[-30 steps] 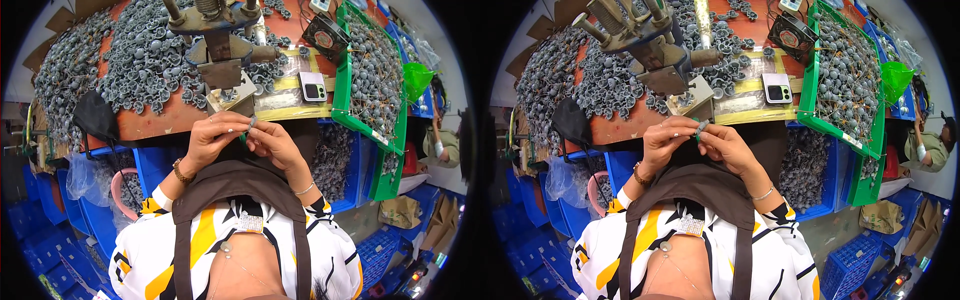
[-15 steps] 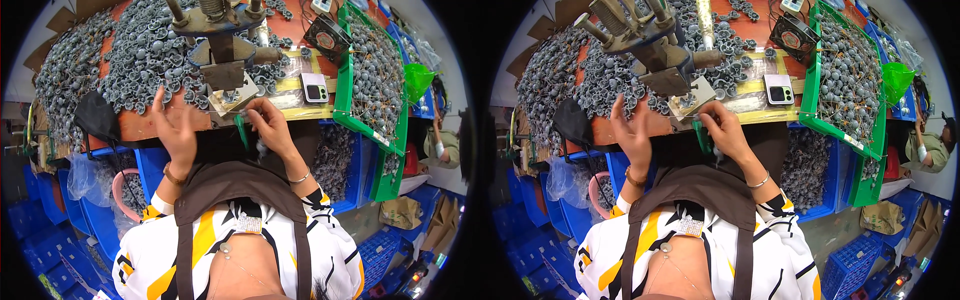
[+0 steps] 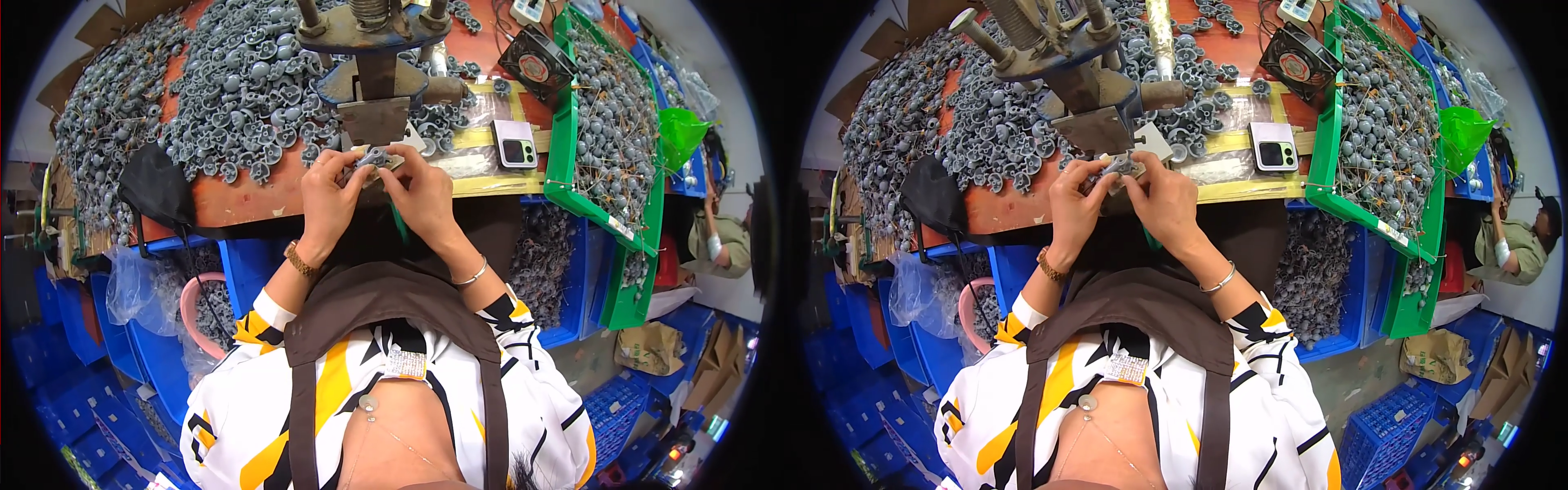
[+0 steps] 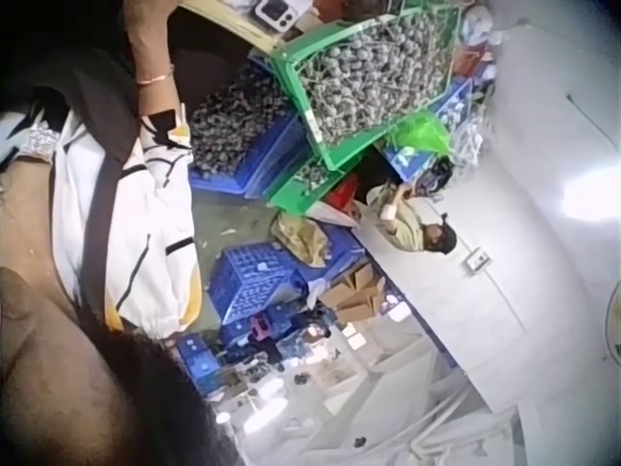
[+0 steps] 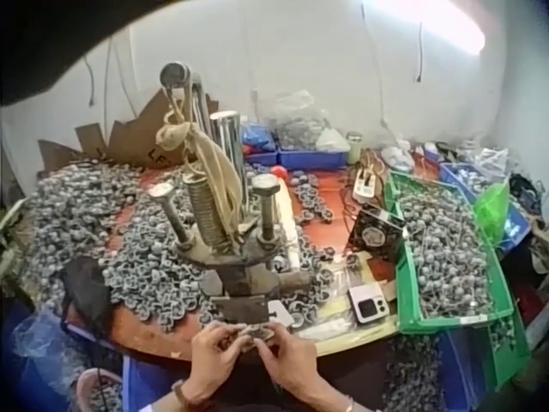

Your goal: Assembling small plastic components using a manual press at a factory workbench.

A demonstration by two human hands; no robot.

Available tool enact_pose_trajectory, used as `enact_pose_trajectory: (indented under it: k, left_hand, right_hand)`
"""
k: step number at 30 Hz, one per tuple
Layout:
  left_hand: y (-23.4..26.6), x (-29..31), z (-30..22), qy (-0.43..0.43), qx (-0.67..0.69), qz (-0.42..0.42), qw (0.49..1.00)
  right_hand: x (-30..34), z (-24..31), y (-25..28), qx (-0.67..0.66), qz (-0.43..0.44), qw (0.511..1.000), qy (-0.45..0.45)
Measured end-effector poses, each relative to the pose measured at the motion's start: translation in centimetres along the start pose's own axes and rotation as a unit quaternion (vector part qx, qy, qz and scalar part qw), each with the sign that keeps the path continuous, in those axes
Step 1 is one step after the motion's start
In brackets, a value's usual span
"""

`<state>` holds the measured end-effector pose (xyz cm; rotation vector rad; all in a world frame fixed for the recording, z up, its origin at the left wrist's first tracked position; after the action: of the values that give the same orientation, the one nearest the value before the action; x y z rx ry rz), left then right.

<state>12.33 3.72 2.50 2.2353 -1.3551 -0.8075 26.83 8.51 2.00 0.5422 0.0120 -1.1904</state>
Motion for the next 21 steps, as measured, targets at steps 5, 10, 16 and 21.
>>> enact_pose_trajectory:
  k: [5, 10, 16, 21]
  left_hand:
    - [-0.4, -0.9, 0.1, -0.023, 0.022, 0.003, 0.999]
    - [-0.5, -1.8, -1.5, -0.1, -0.018, 0.066, 0.993]
    - [-0.3, -1.1, -1.0, -0.021, -0.055, 0.028, 0.998]
    - [0.1, -0.7, -1.0, -0.022, -0.045, -0.012, 0.999]
  right_hand:
    - [0.5, 0.7, 0.2, 0.052, -0.016, 0.999, -0.001]
    - [-0.4, 0.6, 2.3, 0.071, 0.005, 0.997, -0.001]
    - [-11.6, 0.0, 9.4, -0.22, -0.042, 0.974, -0.027]
    - [-18.8, 7.2, 8.2, -0.474, 0.068, 0.878, -0.006]
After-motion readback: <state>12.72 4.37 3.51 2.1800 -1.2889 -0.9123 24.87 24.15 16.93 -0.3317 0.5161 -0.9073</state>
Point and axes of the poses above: each hand's wrist, its own x-axis away from the middle knuckle, its own y-axis out of the back of the hand, z = x × y, the point moved 10 cm from there along -x, towards the middle knuckle, and after that the axes turned 11 degrees about -x, right-handed, at the moved point
